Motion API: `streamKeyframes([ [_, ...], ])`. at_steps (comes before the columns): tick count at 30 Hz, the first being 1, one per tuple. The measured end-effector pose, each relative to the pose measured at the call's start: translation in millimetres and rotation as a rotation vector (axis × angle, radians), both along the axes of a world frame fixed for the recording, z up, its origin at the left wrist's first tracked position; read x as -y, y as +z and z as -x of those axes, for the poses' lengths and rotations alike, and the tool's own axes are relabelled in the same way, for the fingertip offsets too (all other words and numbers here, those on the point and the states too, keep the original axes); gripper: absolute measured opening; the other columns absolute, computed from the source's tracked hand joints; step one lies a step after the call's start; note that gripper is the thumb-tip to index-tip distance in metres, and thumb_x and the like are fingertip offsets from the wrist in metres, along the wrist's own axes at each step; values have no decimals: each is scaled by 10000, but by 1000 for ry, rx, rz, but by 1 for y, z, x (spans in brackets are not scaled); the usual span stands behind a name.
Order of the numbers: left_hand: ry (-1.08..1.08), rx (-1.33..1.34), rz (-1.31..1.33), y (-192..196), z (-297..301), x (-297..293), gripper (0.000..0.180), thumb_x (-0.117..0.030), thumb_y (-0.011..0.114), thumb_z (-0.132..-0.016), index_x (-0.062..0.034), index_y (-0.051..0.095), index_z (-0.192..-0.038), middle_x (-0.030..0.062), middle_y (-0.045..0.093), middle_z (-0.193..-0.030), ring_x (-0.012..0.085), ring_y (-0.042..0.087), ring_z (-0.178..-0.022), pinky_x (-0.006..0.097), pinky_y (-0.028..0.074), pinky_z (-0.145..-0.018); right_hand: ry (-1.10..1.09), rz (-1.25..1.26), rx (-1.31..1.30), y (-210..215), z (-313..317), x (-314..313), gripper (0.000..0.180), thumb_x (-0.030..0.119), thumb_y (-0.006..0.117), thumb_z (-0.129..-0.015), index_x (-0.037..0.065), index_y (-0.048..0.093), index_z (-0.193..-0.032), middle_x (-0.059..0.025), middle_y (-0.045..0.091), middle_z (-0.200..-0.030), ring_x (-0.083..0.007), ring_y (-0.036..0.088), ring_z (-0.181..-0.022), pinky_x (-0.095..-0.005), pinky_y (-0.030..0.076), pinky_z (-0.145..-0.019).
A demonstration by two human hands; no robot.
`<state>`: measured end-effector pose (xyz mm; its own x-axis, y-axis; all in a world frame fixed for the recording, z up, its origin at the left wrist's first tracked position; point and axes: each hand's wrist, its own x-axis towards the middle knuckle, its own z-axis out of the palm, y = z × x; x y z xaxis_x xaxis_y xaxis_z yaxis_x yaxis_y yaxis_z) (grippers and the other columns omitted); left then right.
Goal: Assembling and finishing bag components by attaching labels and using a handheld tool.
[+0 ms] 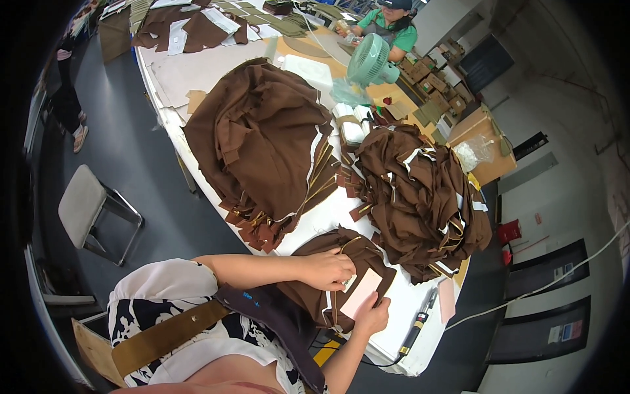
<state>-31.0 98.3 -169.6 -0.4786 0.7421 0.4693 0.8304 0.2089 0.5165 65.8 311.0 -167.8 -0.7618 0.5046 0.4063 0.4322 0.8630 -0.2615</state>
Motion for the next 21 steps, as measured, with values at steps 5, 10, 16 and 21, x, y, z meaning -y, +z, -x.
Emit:
streamKeyframes([
  [5,3,9,9,0,0,1,227,-256,701,-840,-47,684,-925,71,629,-1199,251,556,-1164,438,392,-971,-24,48,15,4,0,4,360,415,612,-929,58,585,-892,-213,683,-768,-451,652,-737,-524,483,-639],
  [10,12,-2,4,-1,-1,-2,235,-250,702,-838,-38,688,-939,78,634,-1208,255,557,-1171,435,394,-975,-30,63,20,4,-1,2,364,421,608,-929,59,583,-897,-216,681,-767,-453,652,-741,-522,484,-639],
  [16,-8,25,29,3,0,0,228,-224,695,-832,-27,695,-947,86,640,-1204,251,561,-1170,430,395,-971,-12,18,-2,1,0,1,349,391,610,-928,49,572,-870,-203,666,-716,-436,645,-677,-518,478,-595],
  [21,13,-10,5,1,1,-1,209,-213,686,-832,-30,692,-933,85,633,-1211,246,561,-1170,430,394,-969,-1,42,-27,1,0,1,350,398,616,-920,54,576,-873,-205,667,-720,-438,645,-683,-517,478,-597],
])
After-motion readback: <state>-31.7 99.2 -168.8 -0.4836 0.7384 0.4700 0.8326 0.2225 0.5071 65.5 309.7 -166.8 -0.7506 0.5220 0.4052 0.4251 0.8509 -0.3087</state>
